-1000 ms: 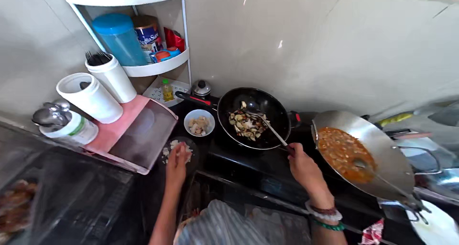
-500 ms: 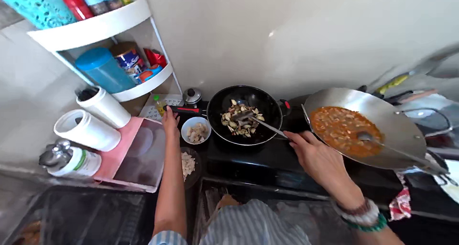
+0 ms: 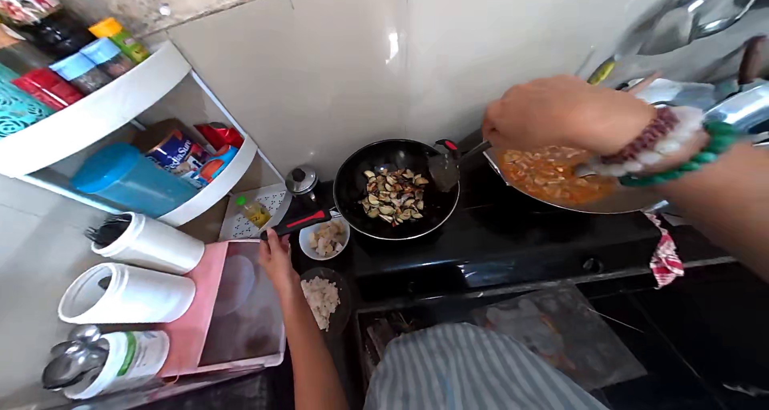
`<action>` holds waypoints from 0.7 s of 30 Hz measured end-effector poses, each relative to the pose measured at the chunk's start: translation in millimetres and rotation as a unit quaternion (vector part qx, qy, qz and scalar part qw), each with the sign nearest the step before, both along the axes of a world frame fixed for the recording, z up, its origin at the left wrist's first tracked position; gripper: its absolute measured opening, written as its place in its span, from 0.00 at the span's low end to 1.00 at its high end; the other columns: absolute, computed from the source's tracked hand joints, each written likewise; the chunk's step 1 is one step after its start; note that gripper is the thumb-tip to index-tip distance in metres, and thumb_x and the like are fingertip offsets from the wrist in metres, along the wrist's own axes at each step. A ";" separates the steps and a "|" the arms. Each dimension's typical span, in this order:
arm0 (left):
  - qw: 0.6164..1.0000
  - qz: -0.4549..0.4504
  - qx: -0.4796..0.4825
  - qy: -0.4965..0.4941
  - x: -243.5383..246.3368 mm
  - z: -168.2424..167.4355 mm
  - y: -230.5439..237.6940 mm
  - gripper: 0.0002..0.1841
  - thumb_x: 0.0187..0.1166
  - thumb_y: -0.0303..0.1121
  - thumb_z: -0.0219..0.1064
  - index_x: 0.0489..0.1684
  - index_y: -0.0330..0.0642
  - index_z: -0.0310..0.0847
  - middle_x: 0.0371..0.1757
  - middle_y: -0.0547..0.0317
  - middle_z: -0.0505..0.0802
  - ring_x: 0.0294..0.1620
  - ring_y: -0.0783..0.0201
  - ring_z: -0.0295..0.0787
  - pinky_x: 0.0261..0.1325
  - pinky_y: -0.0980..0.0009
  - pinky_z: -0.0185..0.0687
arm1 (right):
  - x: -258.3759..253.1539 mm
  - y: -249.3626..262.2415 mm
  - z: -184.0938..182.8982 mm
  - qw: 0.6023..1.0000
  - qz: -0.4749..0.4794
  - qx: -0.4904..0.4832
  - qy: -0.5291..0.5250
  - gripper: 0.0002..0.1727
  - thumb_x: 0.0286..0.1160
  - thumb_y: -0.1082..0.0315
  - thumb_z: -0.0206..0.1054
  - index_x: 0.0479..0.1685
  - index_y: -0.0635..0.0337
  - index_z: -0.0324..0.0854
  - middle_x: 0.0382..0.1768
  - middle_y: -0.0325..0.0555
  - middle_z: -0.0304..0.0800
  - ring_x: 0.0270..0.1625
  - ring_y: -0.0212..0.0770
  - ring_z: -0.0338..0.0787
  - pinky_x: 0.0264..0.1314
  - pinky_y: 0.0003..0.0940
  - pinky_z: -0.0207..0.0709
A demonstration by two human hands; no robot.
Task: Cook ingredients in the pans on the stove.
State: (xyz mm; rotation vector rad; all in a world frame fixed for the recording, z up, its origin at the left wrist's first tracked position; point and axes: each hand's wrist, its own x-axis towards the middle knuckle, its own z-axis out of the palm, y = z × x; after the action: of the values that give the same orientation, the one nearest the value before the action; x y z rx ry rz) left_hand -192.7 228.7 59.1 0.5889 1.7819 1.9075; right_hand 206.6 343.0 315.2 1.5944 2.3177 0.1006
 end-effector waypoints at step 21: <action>1.000 0.001 -0.028 -0.004 -1.9 4.8 -6.8 0.19 0.93 0.42 0.55 0.60 0.32 0.79 0.48 0.48 0.91 0.46 0.63 0.90 0.51 0.65 0.86 | -10.5 23.1 -39.6 0.989 0.037 0.141 -0.038 0.08 0.74 0.78 0.66 0.28 0.71 0.84 0.29 0.66 0.86 0.43 0.68 0.87 0.62 0.67 0.67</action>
State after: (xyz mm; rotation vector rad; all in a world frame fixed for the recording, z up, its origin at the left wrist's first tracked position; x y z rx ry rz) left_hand -194.6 221.9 63.9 0.5575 1.8252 1.8528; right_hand 196.0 366.1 275.6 1.5985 2.3865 0.5179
